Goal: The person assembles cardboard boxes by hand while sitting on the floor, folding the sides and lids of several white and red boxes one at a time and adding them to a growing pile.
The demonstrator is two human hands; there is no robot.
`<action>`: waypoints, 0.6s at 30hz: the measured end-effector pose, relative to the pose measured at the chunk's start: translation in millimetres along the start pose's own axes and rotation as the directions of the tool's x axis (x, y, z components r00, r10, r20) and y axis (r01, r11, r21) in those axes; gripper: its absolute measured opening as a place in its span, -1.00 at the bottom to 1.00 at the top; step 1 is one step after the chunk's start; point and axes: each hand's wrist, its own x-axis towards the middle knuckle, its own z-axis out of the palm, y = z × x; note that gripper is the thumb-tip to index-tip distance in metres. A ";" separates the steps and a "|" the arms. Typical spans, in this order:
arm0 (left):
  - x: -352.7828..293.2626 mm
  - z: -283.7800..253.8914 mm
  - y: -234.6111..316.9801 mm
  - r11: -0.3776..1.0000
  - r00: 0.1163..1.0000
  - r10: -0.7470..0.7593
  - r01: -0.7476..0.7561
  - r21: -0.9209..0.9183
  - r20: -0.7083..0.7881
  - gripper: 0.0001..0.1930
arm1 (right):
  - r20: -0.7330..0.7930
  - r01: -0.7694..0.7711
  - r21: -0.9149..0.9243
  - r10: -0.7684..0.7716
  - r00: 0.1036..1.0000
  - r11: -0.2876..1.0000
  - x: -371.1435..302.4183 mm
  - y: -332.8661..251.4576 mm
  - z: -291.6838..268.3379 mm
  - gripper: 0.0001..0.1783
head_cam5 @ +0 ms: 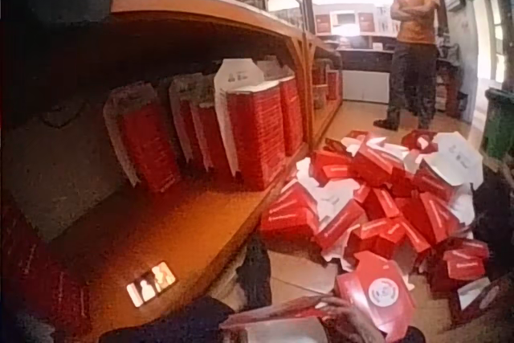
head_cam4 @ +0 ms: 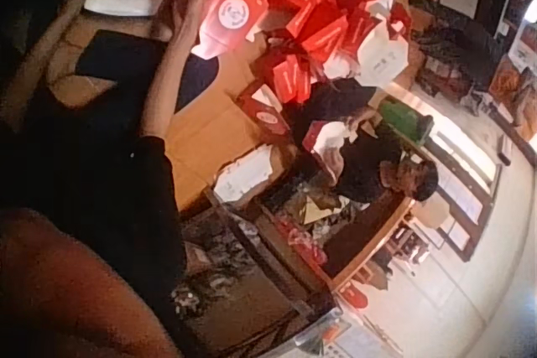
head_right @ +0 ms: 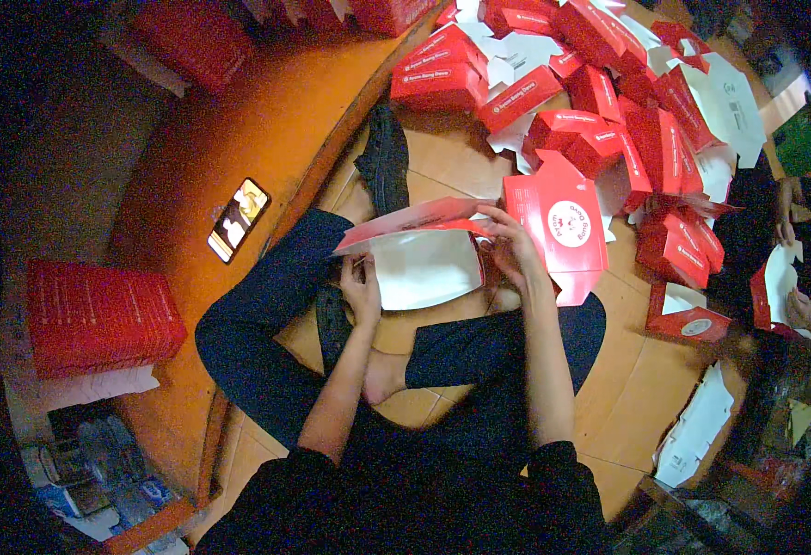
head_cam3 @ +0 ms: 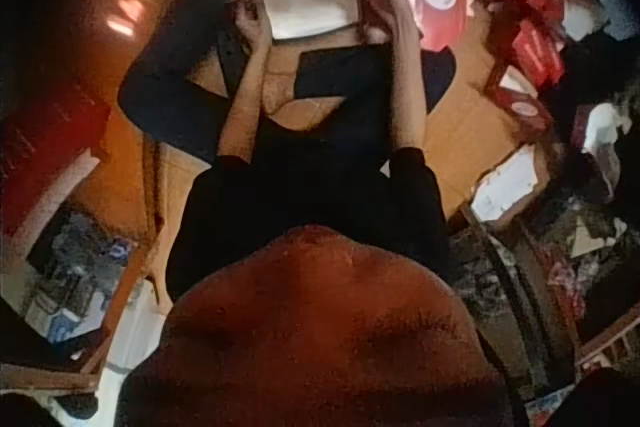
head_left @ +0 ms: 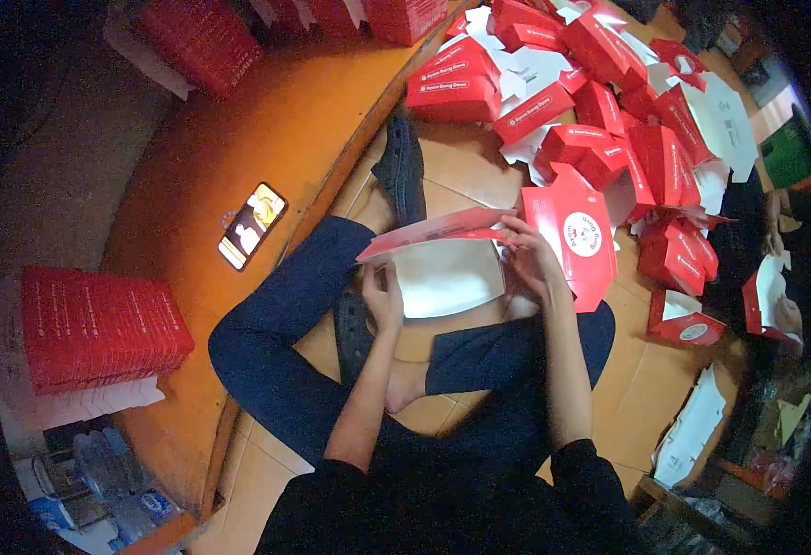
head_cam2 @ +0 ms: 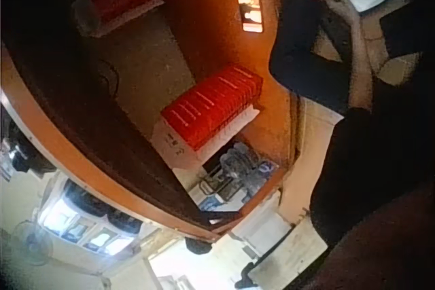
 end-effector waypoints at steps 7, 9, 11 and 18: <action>1.8 5.8 -9.7 0.998 1.000 0.016 -0.016 -0.062 0.000 -0.81 | 0.014 0.099 0.218 -0.105 0.994 0.971 -6.3 -6.3 30.1 -0.37; 0.1 10.7 1.2 0.996 1.000 -0.021 0.021 -0.083 0.000 -0.80 | -0.002 0.170 0.005 -0.170 0.986 0.985 -5.9 12.6 19.4 -0.28; 1.3 6.8 7.3 0.988 0.989 -0.144 0.146 -0.053 0.041 -0.81 | -0.034 0.230 -0.270 -0.248 0.968 0.935 -2.8 31.8 16.2 -0.04; -1.3 22.5 8.0 0.984 0.988 -0.157 0.157 -0.089 0.012 -0.81 | -0.269 -0.112 -0.943 -0.520 0.811 0.313 13.7 55.4 21.8 -0.60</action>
